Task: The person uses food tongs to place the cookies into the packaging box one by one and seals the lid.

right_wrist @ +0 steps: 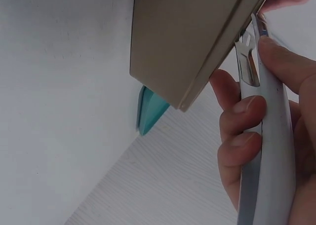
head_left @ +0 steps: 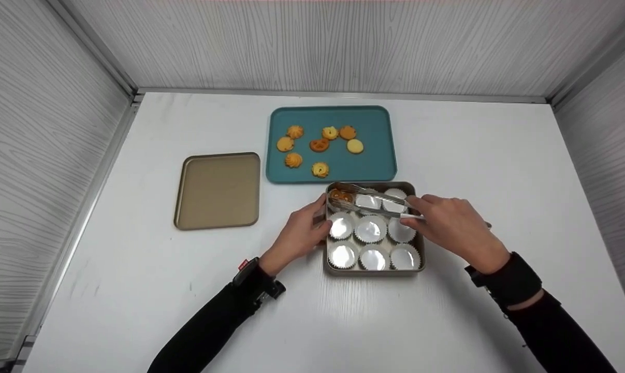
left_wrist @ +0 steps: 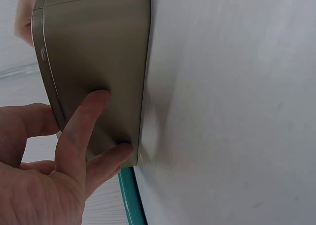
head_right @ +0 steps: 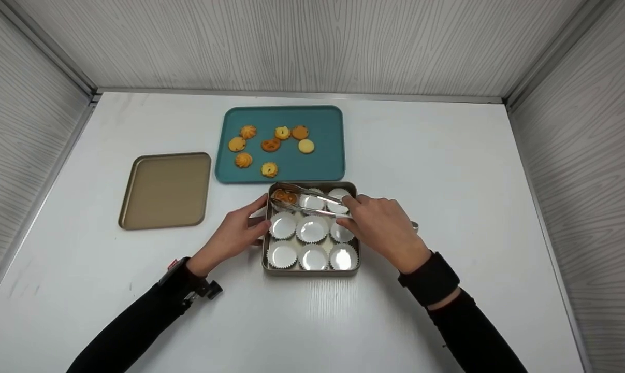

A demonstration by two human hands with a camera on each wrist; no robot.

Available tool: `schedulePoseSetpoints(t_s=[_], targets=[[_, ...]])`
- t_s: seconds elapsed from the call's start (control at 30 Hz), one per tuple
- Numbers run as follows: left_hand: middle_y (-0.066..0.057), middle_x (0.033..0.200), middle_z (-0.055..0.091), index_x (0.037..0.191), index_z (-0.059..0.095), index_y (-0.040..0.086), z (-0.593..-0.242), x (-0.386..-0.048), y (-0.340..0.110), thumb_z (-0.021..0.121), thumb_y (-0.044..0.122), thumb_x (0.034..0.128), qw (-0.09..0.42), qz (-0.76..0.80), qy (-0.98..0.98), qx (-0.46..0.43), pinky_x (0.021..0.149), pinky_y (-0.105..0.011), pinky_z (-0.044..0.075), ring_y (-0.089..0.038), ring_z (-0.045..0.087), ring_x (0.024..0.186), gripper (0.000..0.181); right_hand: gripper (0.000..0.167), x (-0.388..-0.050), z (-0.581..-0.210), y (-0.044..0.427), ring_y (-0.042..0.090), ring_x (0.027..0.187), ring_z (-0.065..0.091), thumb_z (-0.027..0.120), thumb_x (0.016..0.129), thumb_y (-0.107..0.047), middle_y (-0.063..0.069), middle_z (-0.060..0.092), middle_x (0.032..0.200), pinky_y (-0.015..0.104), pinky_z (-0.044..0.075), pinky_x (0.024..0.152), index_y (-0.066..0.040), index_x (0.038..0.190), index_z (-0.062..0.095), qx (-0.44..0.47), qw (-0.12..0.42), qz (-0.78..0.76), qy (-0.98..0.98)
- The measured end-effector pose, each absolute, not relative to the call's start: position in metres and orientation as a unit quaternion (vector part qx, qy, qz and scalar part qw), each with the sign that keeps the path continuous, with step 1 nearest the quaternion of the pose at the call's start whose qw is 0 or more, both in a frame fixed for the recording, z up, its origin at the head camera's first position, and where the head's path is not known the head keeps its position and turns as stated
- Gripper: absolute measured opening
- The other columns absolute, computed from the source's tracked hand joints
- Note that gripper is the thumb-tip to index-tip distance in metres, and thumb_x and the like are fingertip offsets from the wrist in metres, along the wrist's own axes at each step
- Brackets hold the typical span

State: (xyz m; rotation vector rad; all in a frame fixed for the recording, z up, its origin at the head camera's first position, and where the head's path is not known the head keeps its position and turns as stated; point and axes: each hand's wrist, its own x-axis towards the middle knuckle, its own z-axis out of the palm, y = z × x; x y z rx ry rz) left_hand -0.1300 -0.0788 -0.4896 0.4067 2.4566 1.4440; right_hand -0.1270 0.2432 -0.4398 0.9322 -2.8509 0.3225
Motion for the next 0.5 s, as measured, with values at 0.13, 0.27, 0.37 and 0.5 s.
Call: schedulePoseSetpoints(t_s=[0.13,0.27,0.37,0.5], targets=[[-0.024,0.160,0.037,0.160,0.028,-0.005,-0.4887,-0.1300,-0.0789,0.059,0.012,0.1036,0.129,0.494,0.848,0.142,0.115,-0.040,0.043,-0.036,0.057,0.133,0.066,0.035,-0.1277,-0.4397,0.2409,0.018,0.051,0.053,0.083,0.090,-0.029,0.003,0.056,0.069,0.035,0.046,0.044,-0.003,0.109,0.068,0.312,0.070,0.092,-0.943],[-0.023,0.162,0.036,0.160,0.028,-0.004,-0.4882,-0.1294,-0.0796,0.058,0.012,0.1045,0.134,0.493,0.847,0.145,0.114,-0.040,0.044,-0.036,0.057,0.132,0.065,0.036,-0.1282,-0.4403,0.2401,0.018,0.050,0.052,0.084,0.090,-0.030,0.002,0.052,0.067,0.034,0.044,0.043,-0.003,0.109,0.068,0.313,0.069,0.085,-0.944],[-0.022,0.163,0.035,0.161,0.027,-0.003,-0.4887,-0.1288,-0.0802,0.057,0.011,0.1050,0.138,0.498,0.844,0.146,0.113,-0.040,0.045,-0.036,0.056,0.133,0.065,0.040,-0.1283,-0.4401,0.2405,0.019,0.051,0.054,0.083,0.090,-0.031,0.003,0.056,0.070,0.035,0.046,0.044,-0.002,0.114,0.069,0.310,0.058,0.084,-0.945],[-0.023,0.162,0.035,0.161,0.027,-0.003,-0.4903,-0.1290,-0.0804,0.057,0.010,0.1048,0.137,0.509,0.837,0.145,0.112,-0.039,0.046,-0.037,0.056,0.134,0.065,0.044,-0.1279,-0.4377,0.2448,0.022,0.060,0.064,0.081,0.092,-0.030,0.006,0.070,0.083,0.040,0.053,0.051,-0.001,0.123,0.070,0.298,0.035,0.113,-0.947]])
